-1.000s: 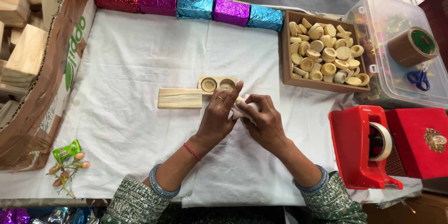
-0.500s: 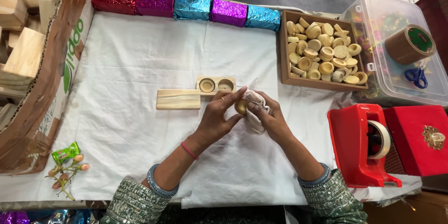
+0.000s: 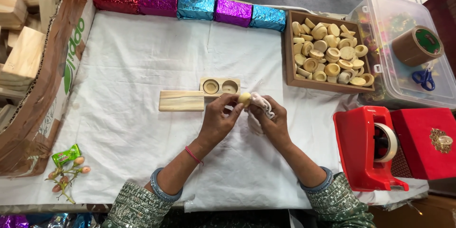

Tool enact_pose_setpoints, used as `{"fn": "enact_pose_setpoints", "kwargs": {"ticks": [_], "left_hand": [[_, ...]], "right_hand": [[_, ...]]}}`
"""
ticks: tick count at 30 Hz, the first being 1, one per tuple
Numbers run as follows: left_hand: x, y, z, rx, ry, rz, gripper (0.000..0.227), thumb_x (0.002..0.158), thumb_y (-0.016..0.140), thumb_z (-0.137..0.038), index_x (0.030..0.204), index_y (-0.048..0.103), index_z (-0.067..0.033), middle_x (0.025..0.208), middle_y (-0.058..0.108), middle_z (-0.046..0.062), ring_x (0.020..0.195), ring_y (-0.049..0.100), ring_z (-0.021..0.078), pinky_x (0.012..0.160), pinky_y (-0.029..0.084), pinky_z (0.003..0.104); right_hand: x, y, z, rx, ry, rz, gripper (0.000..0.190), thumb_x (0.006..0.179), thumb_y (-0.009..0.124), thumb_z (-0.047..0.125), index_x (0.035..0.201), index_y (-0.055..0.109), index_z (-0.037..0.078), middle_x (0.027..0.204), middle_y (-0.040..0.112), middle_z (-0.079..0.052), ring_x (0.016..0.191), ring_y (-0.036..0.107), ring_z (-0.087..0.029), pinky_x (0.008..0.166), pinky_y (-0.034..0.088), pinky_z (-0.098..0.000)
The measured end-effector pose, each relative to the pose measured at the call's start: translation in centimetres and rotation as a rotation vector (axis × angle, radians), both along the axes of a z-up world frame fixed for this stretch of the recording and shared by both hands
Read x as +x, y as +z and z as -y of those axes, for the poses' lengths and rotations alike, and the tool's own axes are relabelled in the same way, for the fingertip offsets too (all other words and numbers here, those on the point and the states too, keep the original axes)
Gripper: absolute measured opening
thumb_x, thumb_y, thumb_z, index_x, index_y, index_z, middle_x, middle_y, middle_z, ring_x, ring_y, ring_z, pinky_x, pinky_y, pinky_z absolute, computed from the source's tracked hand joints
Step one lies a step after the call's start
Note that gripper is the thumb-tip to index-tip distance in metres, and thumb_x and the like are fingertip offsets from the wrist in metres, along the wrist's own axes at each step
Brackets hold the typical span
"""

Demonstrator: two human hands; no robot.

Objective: The person wipes a wooden box and small wooden pieces with a cloth, then places the pieces into the box. Finally, the person wraps the assembled wooden item in a sheet of metallic foil.

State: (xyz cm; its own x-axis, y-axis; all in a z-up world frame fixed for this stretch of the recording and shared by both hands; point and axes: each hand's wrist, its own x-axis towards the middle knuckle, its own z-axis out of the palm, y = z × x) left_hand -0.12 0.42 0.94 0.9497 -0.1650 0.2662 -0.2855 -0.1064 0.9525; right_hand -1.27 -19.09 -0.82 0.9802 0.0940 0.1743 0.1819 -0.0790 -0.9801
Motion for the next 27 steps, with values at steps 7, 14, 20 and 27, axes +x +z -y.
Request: {"fn": "enact_pose_setpoints", "kwargs": {"ticks": [7, 14, 20, 27], "left_hand": [[-0.4, 0.2, 0.1, 0.024, 0.002, 0.016, 0.022, 0.100, 0.064, -0.016, 0.117, 0.065, -0.0025, 0.099, 0.074, 0.010, 0.087, 0.077, 0.0176, 0.066, 0.062, 0.032], [-0.6, -1.2, 0.3, 0.256, 0.015, 0.227, 0.021, 0.093, 0.063, -0.004, 0.114, 0.062, 0.0017, 0.097, 0.069, 0.020, 0.084, 0.070, 0.0367, 0.071, 0.056, 0.045], [-0.5, -0.4, 0.4, 0.192, -0.023, 0.082, 0.016, 0.097, 0.063, -0.008, 0.110, 0.064, 0.0011, 0.091, 0.073, 0.016, 0.078, 0.075, 0.0268, 0.066, 0.058, 0.039], [0.2, -0.2, -0.1, -0.049, -0.027, -0.160, 0.027, 0.101, 0.066, -0.024, 0.105, 0.068, 0.0021, 0.084, 0.076, 0.008, 0.072, 0.076, 0.0116, 0.062, 0.061, 0.026]], "right_hand": [[-0.8, 2.4, -1.3, -0.416, -0.103, 0.341, 0.031, 0.096, 0.072, 0.013, 0.124, 0.067, 0.001, 0.118, 0.069, -0.014, 0.099, 0.073, -0.020, 0.082, 0.060, -0.0309], [-1.1, 4.1, -2.0, -0.870, -0.142, 0.722, 0.046, 0.081, 0.081, 0.008, 0.126, 0.070, 0.008, 0.121, 0.067, -0.011, 0.107, 0.065, -0.031, 0.083, 0.060, -0.0398], [0.4, 1.2, 0.8, -0.854, -0.095, 0.529, 0.041, 0.084, 0.079, 0.012, 0.124, 0.071, 0.007, 0.121, 0.068, -0.007, 0.104, 0.067, -0.026, 0.083, 0.062, -0.0384], [2.4, 4.9, 3.5, -1.131, -0.355, 0.242, 0.045, 0.091, 0.078, 0.032, 0.129, 0.069, 0.011, 0.128, 0.067, -0.007, 0.114, 0.063, -0.025, 0.093, 0.056, -0.0433]]}}
